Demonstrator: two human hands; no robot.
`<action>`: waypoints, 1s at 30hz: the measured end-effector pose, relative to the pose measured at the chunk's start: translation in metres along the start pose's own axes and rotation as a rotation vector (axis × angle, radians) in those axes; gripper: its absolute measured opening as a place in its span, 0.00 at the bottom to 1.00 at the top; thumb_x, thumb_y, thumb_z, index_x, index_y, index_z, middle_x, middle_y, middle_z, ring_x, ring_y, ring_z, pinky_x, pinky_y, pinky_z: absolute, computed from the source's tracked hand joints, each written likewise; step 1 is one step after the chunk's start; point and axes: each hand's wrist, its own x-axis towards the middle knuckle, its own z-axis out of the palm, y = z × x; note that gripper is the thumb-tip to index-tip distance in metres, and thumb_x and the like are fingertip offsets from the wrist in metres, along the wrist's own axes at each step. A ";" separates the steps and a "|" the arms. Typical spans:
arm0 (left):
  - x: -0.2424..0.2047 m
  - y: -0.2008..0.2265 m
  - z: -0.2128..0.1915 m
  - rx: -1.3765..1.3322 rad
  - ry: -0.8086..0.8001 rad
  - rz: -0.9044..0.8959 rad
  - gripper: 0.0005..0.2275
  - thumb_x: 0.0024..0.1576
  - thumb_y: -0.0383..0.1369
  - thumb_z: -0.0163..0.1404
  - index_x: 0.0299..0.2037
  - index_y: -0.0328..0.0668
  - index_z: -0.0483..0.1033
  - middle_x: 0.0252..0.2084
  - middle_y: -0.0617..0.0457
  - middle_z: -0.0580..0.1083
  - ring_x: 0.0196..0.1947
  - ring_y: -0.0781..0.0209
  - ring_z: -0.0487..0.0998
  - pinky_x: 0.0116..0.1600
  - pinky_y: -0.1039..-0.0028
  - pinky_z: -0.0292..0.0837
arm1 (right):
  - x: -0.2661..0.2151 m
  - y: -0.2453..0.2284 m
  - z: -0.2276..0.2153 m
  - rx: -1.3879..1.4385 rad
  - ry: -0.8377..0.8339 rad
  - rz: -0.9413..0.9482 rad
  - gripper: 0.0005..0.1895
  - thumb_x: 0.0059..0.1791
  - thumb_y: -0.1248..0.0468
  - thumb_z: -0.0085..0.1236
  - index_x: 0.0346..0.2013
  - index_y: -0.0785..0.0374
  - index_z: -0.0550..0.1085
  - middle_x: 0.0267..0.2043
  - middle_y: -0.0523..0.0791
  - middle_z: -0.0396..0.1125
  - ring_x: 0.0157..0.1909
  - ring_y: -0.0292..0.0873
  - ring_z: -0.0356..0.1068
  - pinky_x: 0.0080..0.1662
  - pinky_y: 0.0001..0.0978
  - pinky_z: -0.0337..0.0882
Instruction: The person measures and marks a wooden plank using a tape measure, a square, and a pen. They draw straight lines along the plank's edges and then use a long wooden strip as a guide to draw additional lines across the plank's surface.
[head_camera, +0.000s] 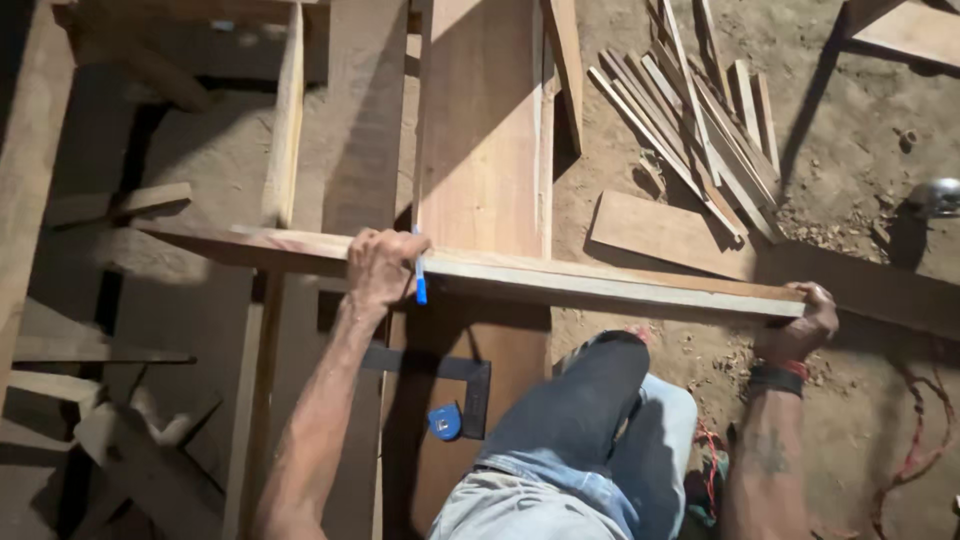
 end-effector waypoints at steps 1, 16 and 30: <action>0.001 -0.002 -0.001 0.018 0.034 0.009 0.03 0.47 0.32 0.55 0.29 0.53 0.81 0.27 0.50 0.79 0.34 0.53 0.82 0.43 0.62 0.71 | -0.003 0.000 0.003 -0.007 0.005 0.014 0.12 0.52 0.58 0.47 0.37 0.63 0.73 0.38 0.46 0.69 0.46 0.44 0.70 0.54 0.36 0.72; 0.032 -0.075 0.027 0.157 0.098 0.067 0.07 0.58 0.32 0.52 0.45 0.51 0.79 0.41 0.54 0.78 0.46 0.56 0.77 0.54 0.61 0.64 | 0.024 0.047 0.080 -0.215 -0.045 -0.285 0.15 0.61 0.58 0.42 0.35 0.61 0.68 0.35 0.42 0.63 0.40 0.38 0.64 0.50 0.33 0.68; -0.146 -0.023 0.077 0.183 0.049 -0.069 0.17 0.57 0.29 0.51 0.58 0.51 0.77 0.56 0.51 0.76 0.59 0.54 0.72 0.61 0.58 0.63 | -0.099 0.071 -0.005 0.741 0.033 -0.064 0.23 0.47 0.39 0.40 0.32 0.53 0.71 0.41 0.43 0.68 0.52 0.45 0.69 0.63 0.51 0.67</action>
